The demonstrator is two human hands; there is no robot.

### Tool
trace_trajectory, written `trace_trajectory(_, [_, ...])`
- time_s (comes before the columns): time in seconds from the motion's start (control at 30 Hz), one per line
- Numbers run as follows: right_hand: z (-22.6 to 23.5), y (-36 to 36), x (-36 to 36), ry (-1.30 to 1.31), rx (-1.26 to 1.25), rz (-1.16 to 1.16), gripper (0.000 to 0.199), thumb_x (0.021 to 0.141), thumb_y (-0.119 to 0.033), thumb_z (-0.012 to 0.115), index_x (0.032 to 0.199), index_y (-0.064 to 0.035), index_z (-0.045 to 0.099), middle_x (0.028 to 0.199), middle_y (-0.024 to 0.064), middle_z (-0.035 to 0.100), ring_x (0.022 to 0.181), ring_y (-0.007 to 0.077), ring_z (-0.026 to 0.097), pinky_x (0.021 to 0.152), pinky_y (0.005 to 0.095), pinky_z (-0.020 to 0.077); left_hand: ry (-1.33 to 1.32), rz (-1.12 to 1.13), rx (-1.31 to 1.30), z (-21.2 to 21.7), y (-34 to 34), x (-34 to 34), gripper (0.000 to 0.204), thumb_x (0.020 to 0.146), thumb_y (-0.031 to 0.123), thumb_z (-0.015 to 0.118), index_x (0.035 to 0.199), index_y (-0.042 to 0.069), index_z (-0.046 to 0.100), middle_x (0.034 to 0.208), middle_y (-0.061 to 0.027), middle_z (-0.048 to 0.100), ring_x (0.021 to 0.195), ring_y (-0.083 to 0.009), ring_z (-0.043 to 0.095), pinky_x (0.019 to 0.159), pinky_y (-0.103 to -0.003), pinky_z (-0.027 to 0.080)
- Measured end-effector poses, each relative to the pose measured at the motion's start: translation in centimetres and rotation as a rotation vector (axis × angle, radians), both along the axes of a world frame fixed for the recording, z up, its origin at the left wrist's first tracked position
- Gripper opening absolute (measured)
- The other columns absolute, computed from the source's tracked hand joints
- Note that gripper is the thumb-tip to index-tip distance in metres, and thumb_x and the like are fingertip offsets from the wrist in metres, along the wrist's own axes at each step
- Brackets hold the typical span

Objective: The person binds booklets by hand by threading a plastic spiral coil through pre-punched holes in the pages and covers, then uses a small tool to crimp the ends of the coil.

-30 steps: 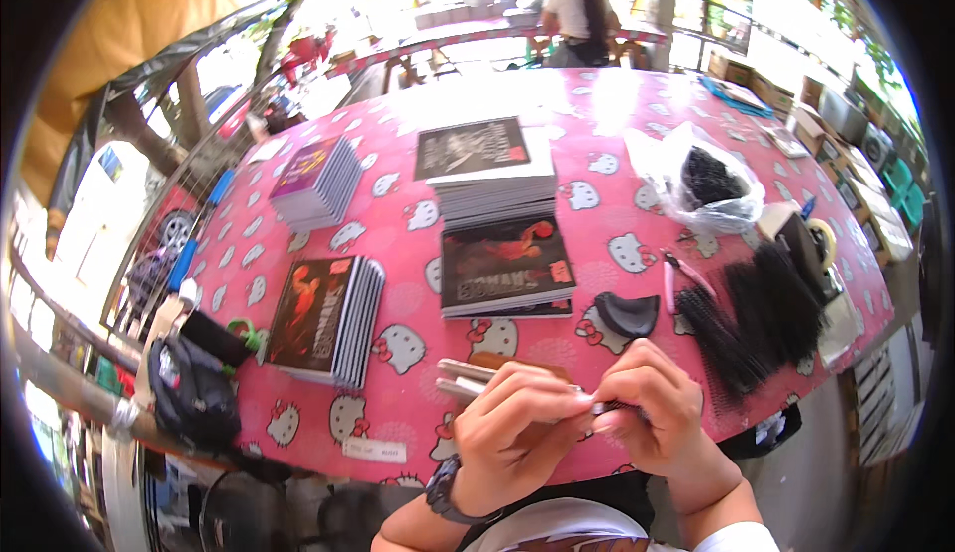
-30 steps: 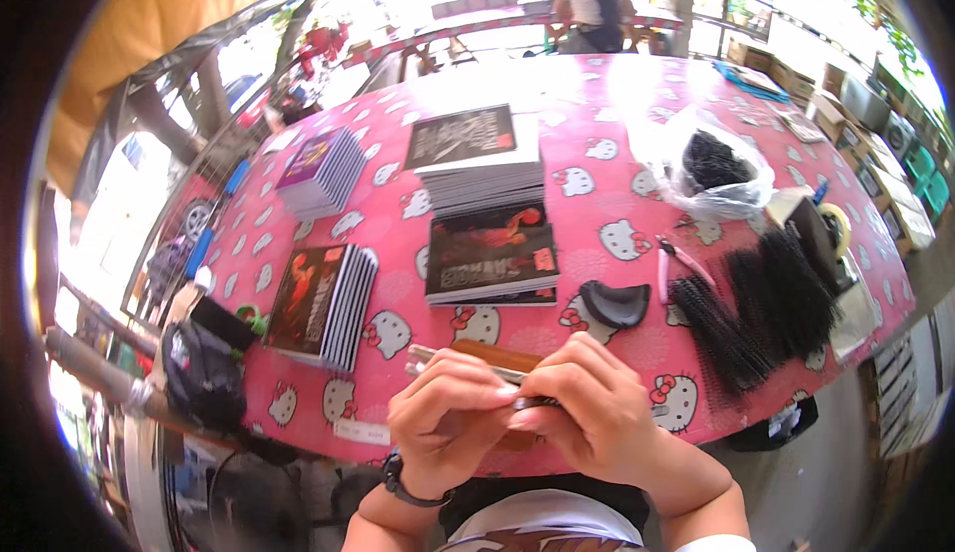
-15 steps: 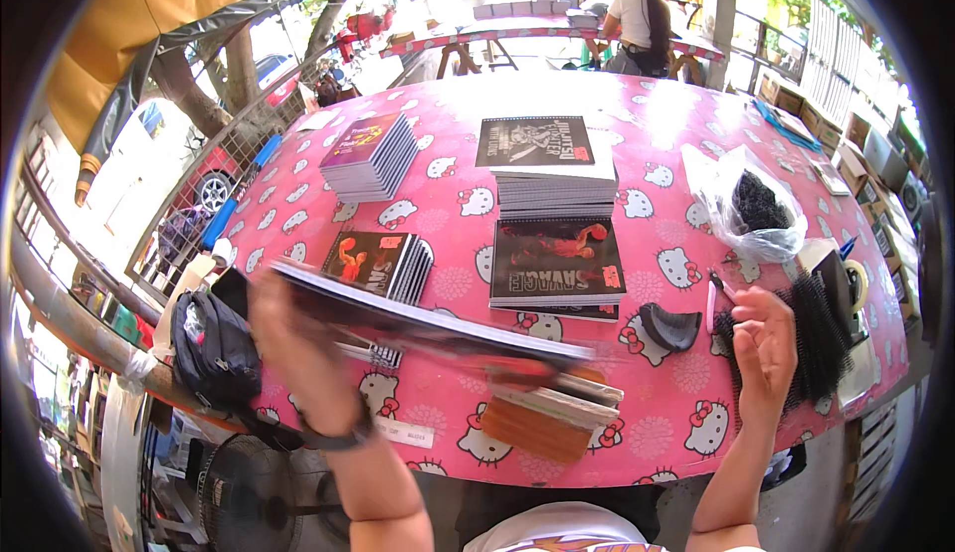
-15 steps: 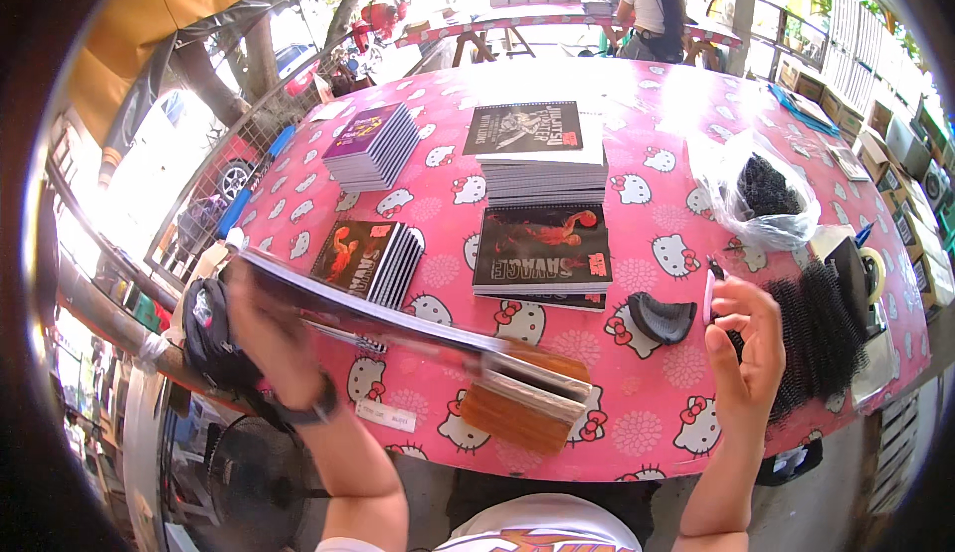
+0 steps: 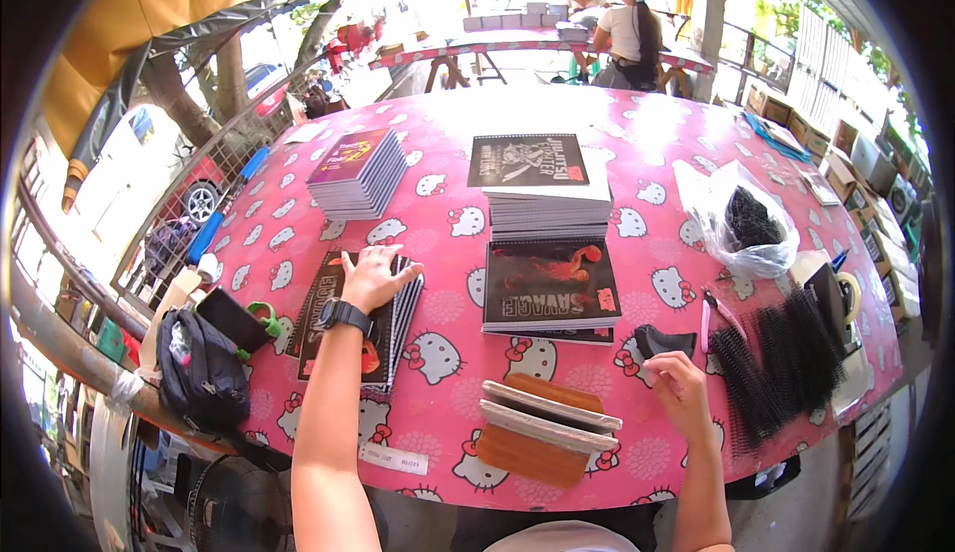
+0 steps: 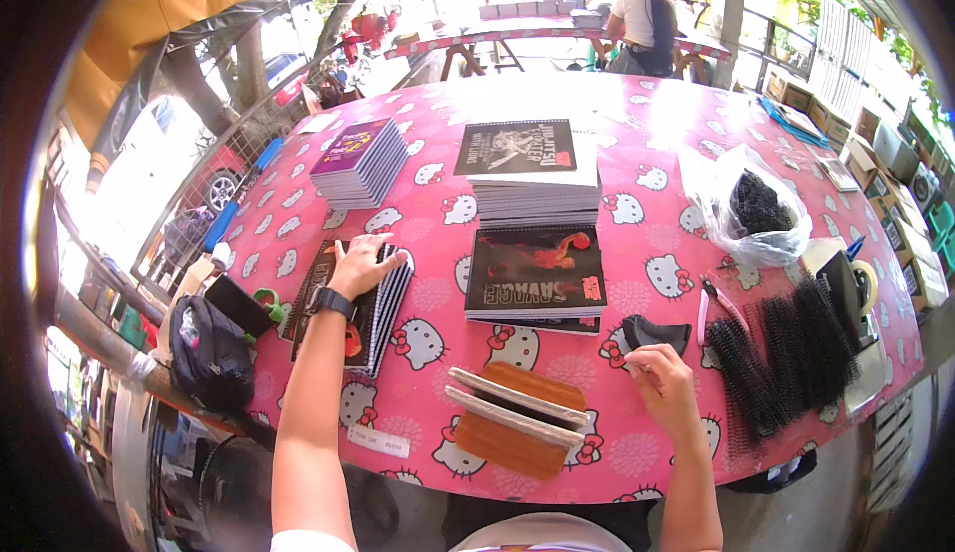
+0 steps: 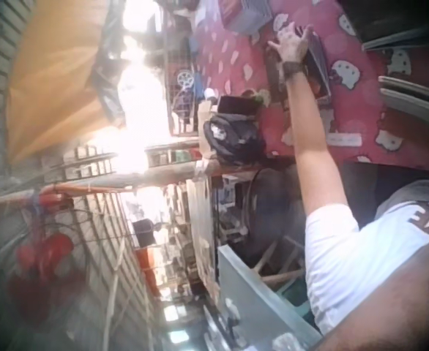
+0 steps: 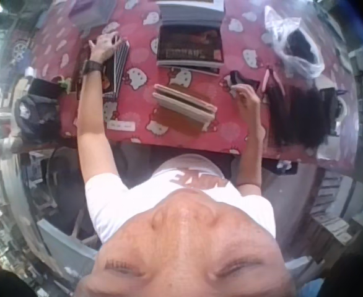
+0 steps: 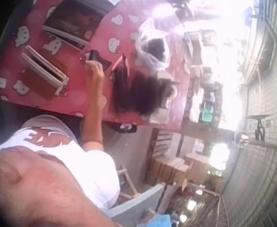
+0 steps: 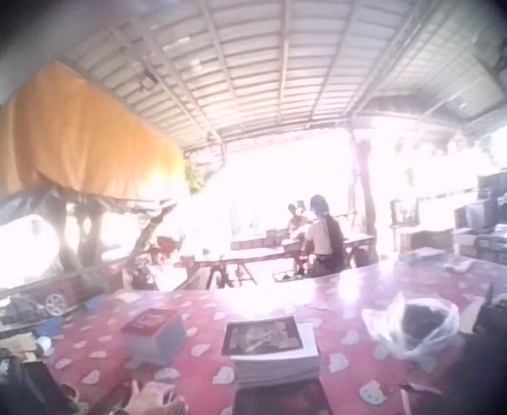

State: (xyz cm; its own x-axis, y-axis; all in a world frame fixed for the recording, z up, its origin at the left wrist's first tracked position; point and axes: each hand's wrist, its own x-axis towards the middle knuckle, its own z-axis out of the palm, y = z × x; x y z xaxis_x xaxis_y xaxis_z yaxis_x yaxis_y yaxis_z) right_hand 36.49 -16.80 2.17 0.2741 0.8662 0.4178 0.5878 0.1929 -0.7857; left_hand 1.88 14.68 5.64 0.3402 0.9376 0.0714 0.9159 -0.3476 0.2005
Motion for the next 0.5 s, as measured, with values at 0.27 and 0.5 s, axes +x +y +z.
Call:
trace_trajectory(0.27, [-0.8,0.9,0.7,0.026,-0.04,0.039,0.011,0.08,0.001,0.064,0.091,-0.0025,0.064,0.084,0.0056,0.061,0.068,0.0091,0.056,0.055,0.0213,0.0421,-0.072,-0.356,0.065,0.1,1.5,-0.2,0.043,0.069,0.03,0.064,0.104,0.006,0.063,0.103,-0.0175,0.062,0.103,-0.0314,0.057,0.099,-0.04,0.038])
trace_trajectory(0.5, [0.5,9.1,2.6,0.062,-0.231,-0.081,0.019,0.084,-0.012,0.063,0.097,0.0012,0.063,0.09,0.0127,0.064,0.074,0.0171,0.06,0.065,0.029,0.0478,-0.102,-0.418,0.027,1.0,1.7,0.2,0.041,0.073,0.032,0.065,0.105,0.006,0.065,0.098,-0.0173,0.065,0.095,-0.0321,0.061,0.09,-0.038,0.046])
